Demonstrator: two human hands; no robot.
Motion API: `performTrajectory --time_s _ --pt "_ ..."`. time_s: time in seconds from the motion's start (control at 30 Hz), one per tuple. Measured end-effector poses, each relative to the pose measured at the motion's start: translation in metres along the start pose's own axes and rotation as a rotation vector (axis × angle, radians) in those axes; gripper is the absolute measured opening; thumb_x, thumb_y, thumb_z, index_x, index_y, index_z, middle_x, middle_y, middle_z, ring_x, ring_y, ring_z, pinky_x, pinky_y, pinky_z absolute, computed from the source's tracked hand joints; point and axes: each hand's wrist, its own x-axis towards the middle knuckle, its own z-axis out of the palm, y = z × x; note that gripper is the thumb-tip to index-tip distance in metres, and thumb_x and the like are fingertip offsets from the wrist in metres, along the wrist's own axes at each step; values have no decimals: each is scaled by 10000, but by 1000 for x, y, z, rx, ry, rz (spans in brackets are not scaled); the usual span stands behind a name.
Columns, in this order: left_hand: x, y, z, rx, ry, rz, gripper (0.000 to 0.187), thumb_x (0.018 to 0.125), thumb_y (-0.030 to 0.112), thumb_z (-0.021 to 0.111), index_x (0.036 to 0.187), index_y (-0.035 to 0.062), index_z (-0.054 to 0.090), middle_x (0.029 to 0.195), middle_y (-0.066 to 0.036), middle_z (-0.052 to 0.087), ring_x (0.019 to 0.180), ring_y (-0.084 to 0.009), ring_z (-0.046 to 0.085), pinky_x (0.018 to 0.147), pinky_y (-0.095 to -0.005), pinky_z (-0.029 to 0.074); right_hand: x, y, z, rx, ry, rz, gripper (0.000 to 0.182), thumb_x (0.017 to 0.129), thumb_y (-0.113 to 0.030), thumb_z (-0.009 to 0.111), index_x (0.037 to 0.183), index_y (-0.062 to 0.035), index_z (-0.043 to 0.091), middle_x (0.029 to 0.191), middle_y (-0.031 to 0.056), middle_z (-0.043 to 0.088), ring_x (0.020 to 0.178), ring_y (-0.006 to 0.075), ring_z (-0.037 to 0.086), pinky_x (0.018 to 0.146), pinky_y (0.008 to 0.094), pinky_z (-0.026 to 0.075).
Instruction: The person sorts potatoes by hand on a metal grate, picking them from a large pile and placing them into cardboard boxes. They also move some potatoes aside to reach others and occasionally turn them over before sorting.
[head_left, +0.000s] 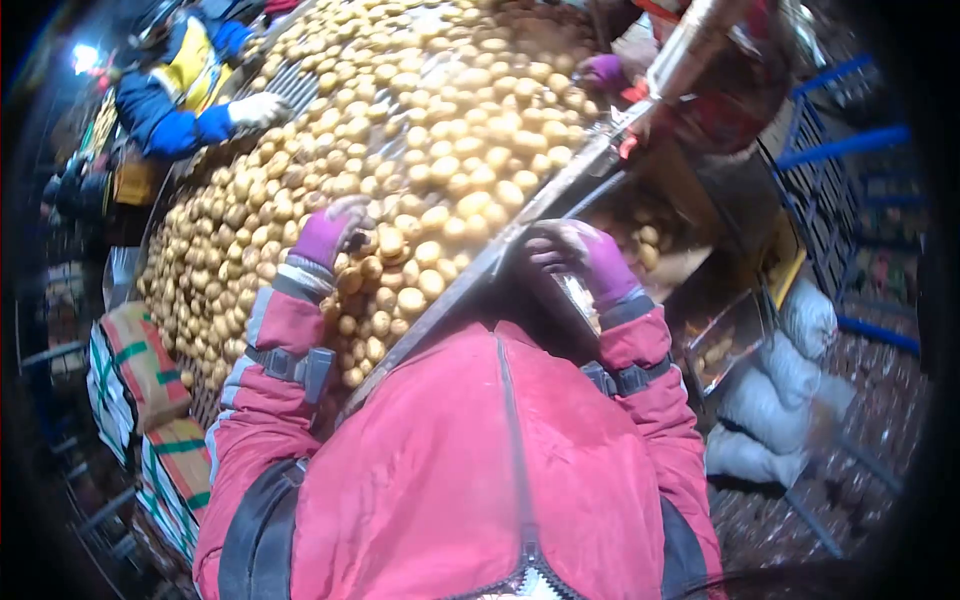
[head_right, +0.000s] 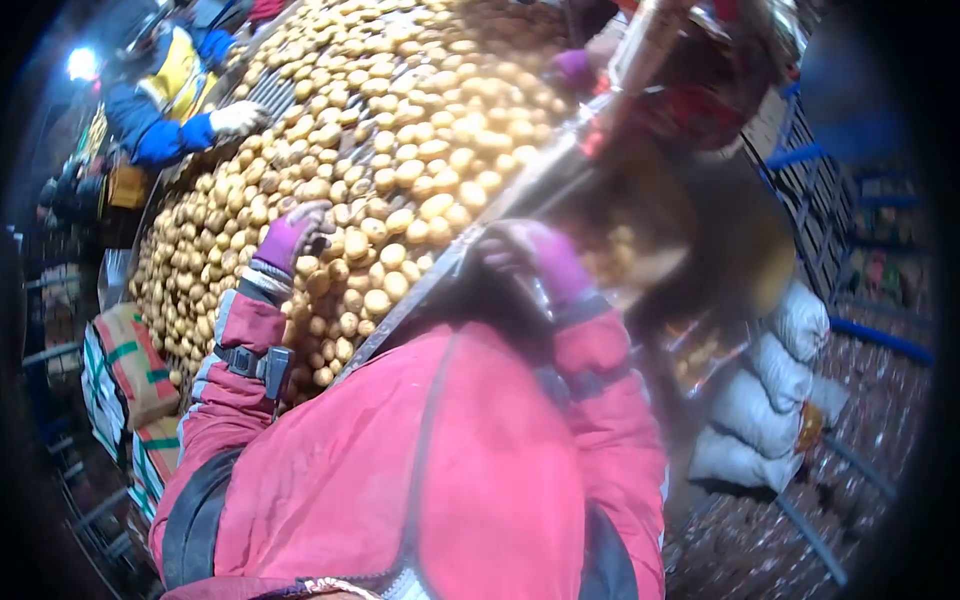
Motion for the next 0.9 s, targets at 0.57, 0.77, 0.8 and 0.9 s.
performTrajectory --time_s 0.57,0.77,0.8,0.9 --pt "139 -30 63 489 223 243 768 820 331 762 1462 54 444 1061 -168 692 904 -248 665 830 -350 533 184 18 33 -1240 -190 -703 295 804 -104 646 1094 -152 665 1084 103 638 944 319 634 797 422 530" --pt "57 -27 1 161 168 225 540 911 208 697 1397 34 540 1110 -114 675 940 -140 648 839 -272 536 124 51 43 -1488 -232 -766 249 915 -186 567 1133 -118 666 1117 131 656 991 349 637 874 434 509" --pt "46 -38 -17 142 205 236 517 911 196 692 1385 40 555 1116 -108 677 963 -132 646 861 -270 533 116 58 48 -1432 -263 -592 260 921 -216 569 1140 -117 667 1106 141 666 986 352 640 873 441 509" --pt "11 -41 -56 493 372 177 534 885 207 700 1379 60 560 1149 -126 677 1028 -190 653 909 -321 526 118 57 69 -1455 -250 -304 312 928 -302 570 1158 -117 671 1067 172 687 970 364 649 870 464 510"
